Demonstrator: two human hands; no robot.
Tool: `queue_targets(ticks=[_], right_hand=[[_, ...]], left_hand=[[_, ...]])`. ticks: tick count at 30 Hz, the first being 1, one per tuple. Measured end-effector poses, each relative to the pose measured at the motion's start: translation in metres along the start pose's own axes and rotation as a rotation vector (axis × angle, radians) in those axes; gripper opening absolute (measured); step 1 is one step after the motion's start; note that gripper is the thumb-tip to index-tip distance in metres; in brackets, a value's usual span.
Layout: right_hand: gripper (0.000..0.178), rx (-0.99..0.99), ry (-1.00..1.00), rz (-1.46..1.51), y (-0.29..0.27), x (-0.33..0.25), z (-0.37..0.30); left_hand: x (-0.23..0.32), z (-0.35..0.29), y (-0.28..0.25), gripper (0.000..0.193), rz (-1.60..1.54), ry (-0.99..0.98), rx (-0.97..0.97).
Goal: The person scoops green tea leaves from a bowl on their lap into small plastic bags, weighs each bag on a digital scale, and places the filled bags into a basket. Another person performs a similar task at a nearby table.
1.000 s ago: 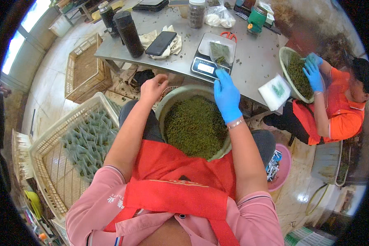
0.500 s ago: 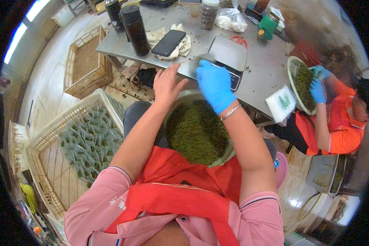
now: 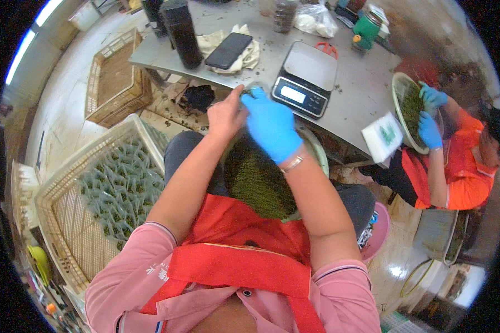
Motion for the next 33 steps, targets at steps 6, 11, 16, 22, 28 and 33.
queue_targets(ticks=[6, 11, 16, 22, 28, 33], right_hand=[[0.023, -0.163, -0.067, -0.002, 0.033, 0.023, 0.005], [0.027, 0.047, 0.38, 1.094, -0.051, 0.103, 0.003], [0.039, 0.26, 0.431, 0.095, -0.027, 0.282, 0.014], [0.03, 0.13, 0.238, -0.043, 0.008, 0.276, -0.026], [0.026, -0.013, 0.248, 0.197, 0.006, 0.142, -0.128], [0.028, -0.124, 0.143, 0.365, 0.038, 0.089, -0.154]], left_hand=[[0.011, -0.004, -0.001, 0.059, -0.017, 0.09, -0.002], [-0.02, 0.001, 0.0, 0.056, -0.198, -0.298, -0.056], [-0.027, 0.002, -0.009, 0.067, -0.353, -0.371, 0.083], [-0.032, -0.002, -0.011, 0.069, -0.344, -0.356, 0.095], [-0.056, -0.015, -0.007, 0.059, -0.624, -0.273, 0.149], [-0.084, -0.072, -0.098, 0.052, -0.851, -0.313, 0.334]])
Point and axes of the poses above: each hand's wrist, its own z-axis towards the middle knuckle, its own y-axis out of the palm, x = y × z, the point moved 8 cm from there along z, towards the middle knuckle, and after that the axes turned 6 degrees about y, right-handed, at the moved point
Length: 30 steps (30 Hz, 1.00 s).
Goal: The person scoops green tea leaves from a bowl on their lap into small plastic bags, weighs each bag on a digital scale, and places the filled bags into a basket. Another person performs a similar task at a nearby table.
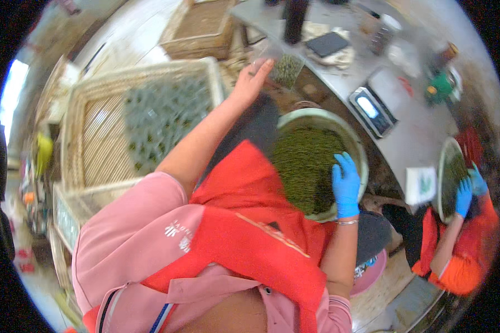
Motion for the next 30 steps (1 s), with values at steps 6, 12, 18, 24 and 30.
queue_targets(ticks=[6, 12, 18, 24, 30], right_hand=[[0.028, -0.268, 0.008, 0.152, 0.05, 0.0, -0.014], [0.028, -0.325, 0.026, 0.215, 0.071, 0.017, -0.015], [0.028, -0.344, 0.034, 0.205, 0.069, 0.014, -0.018], [0.028, -0.318, 0.098, 0.149, 0.057, 0.018, -0.033], [0.028, -0.176, 0.007, 0.091, 0.04, -0.003, -0.031]], left_hand=[[0.109, -0.099, -0.233, 0.045, 0.632, 0.091, 0.3], [0.113, -0.246, -0.431, 0.052, 1.163, -0.291, 0.577], [0.0, -0.3, -0.499, 0.049, 1.197, -1.024, 0.321], [-0.008, -0.277, -0.411, 0.042, 1.344, -1.02, -0.044], [0.046, -0.228, -0.35, 0.067, 1.474, -0.547, 0.113]])
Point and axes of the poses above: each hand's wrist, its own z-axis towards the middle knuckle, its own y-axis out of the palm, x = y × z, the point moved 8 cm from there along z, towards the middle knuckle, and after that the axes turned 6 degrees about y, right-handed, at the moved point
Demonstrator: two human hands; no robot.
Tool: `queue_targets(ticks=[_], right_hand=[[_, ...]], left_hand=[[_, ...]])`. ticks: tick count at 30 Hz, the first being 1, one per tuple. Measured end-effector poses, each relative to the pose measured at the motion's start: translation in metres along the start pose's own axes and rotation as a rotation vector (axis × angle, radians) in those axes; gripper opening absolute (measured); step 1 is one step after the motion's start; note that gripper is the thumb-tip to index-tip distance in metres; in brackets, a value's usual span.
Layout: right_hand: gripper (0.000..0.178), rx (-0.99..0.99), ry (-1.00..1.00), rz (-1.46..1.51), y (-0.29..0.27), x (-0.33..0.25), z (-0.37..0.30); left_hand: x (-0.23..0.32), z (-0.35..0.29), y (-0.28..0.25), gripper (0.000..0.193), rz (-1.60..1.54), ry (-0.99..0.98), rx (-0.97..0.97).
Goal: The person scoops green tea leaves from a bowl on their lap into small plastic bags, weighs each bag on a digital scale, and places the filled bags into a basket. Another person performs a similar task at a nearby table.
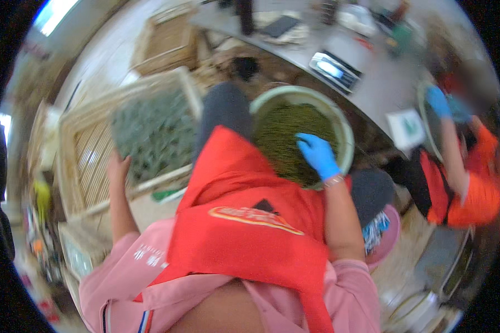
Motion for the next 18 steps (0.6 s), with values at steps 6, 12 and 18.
queue_targets(ticks=[6, 12, 18], right_hand=[[0.027, 0.202, 0.06, 0.173, -0.04, 0.006, 0.007], [0.028, 0.354, 0.14, 0.467, -0.096, 0.038, 0.003], [0.027, 0.446, 0.228, 0.641, -0.128, 0.067, 0.0]], left_hand=[[0.26, -0.009, -0.013, 0.051, -0.242, 0.783, 0.252], [0.447, -0.035, -0.027, 0.041, -0.525, 1.181, 0.336], [0.517, 0.003, 0.061, 0.042, -0.631, 1.105, -0.044]])
Point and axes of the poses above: each hand's wrist, its own z-axis towards the middle knuckle, its own y-axis out of the palm, x = y × z, the point moved 8 cm from there along z, towards the middle knuckle, and after that the axes turned 6 degrees about y, right-handed, at the moved point
